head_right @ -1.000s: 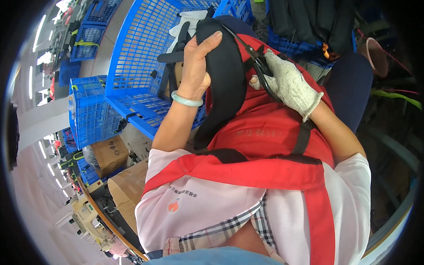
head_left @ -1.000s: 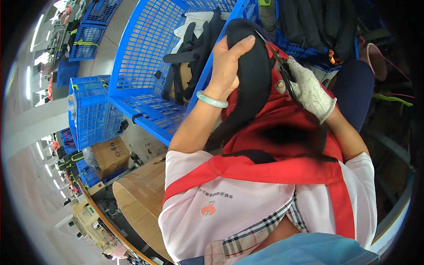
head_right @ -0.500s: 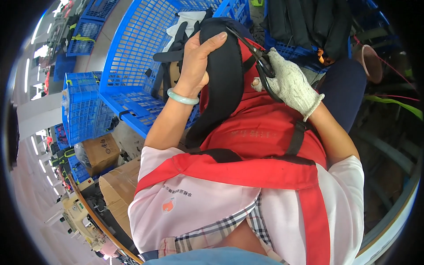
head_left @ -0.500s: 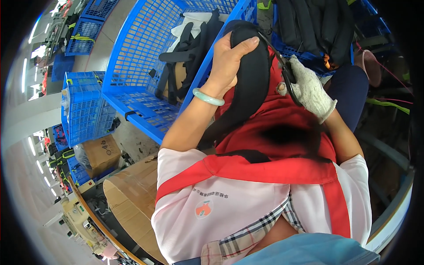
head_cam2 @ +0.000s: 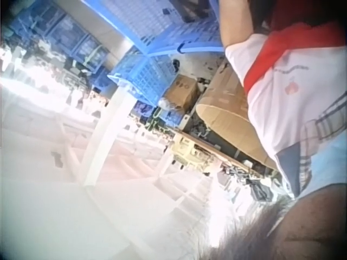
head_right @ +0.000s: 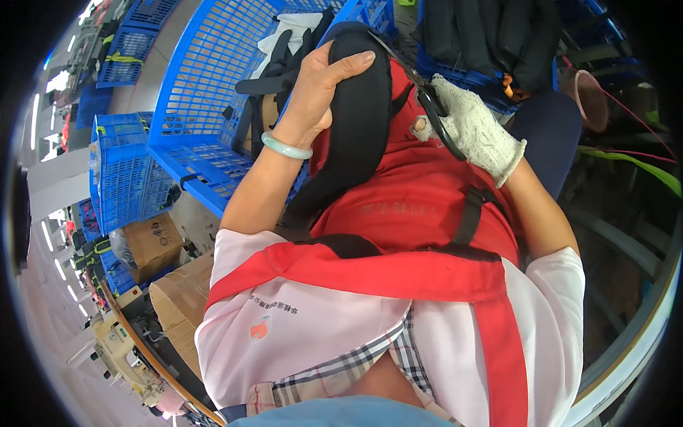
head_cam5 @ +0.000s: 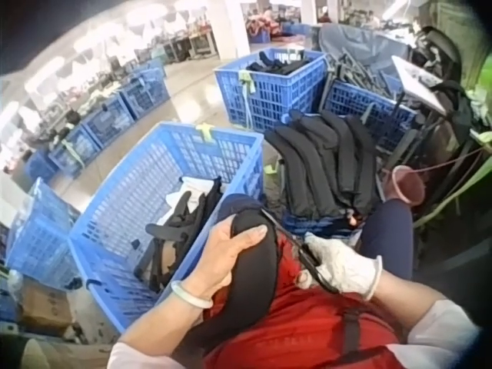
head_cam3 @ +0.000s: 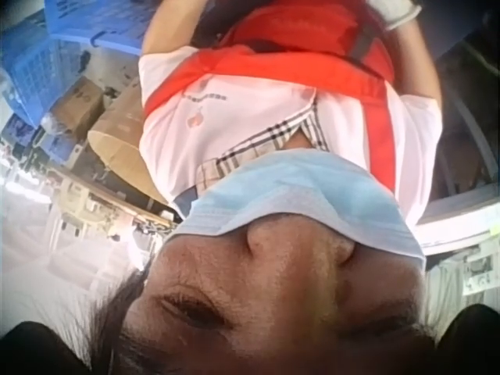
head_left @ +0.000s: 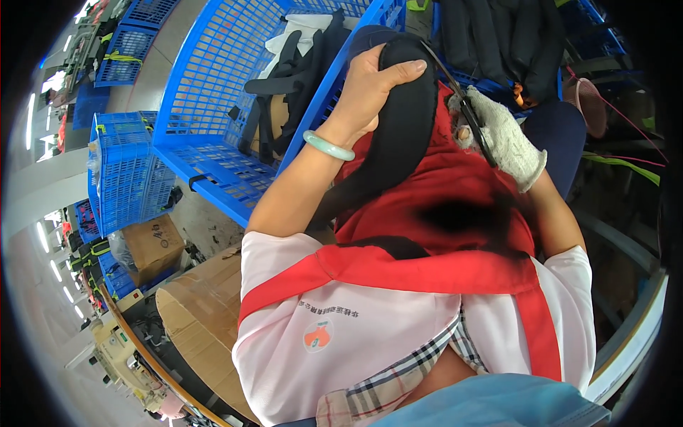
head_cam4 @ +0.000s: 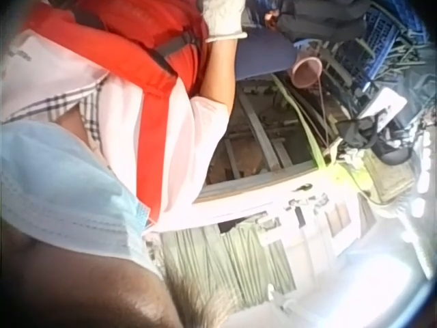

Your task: Trimming excess material from black fabric straps using scissors.

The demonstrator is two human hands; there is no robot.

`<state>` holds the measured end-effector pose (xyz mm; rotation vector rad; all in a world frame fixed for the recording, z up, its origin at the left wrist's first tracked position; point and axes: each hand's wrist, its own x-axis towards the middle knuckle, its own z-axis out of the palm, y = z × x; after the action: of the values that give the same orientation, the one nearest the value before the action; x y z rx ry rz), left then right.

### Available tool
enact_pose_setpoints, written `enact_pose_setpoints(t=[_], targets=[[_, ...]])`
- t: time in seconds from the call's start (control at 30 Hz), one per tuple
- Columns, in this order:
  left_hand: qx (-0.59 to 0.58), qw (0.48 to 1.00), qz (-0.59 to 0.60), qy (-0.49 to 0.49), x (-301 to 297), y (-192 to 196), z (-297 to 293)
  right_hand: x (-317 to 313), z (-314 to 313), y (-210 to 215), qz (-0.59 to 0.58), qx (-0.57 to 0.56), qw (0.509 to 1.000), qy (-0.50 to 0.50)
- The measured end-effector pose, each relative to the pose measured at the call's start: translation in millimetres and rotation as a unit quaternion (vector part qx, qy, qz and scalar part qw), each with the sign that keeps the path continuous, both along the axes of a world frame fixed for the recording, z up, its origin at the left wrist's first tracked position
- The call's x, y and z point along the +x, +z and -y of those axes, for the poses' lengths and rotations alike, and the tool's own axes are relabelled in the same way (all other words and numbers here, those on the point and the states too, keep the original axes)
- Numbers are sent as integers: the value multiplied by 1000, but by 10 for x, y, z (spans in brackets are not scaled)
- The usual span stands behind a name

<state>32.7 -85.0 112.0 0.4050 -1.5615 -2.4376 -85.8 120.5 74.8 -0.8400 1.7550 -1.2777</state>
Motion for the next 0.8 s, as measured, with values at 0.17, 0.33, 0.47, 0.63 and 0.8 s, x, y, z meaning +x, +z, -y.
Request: enact_pose_setpoints(t=[0.17, 0.33, 0.47, 0.63, 0.8], targets=[[-3, 1000, 15, -13, -22, 5, -22, 12, -90, 167, -44, 45, 998, 15], [10, 999, 25, -40, -57, -66, -19, -20, -179, 333, -119, 59, 989, 67], [4, 998, 28, -48, -61, -26, -71, -67, -253, 353, -182, 58, 979, 66], [-15, 996, 36, -77, -70, -56, -132, -95, -375, 224, -55, 45, 997, 37], [-4, 992, 49, -117, -88, -142, -166, -78, -462, 336, -46, 68, 994, 72]])
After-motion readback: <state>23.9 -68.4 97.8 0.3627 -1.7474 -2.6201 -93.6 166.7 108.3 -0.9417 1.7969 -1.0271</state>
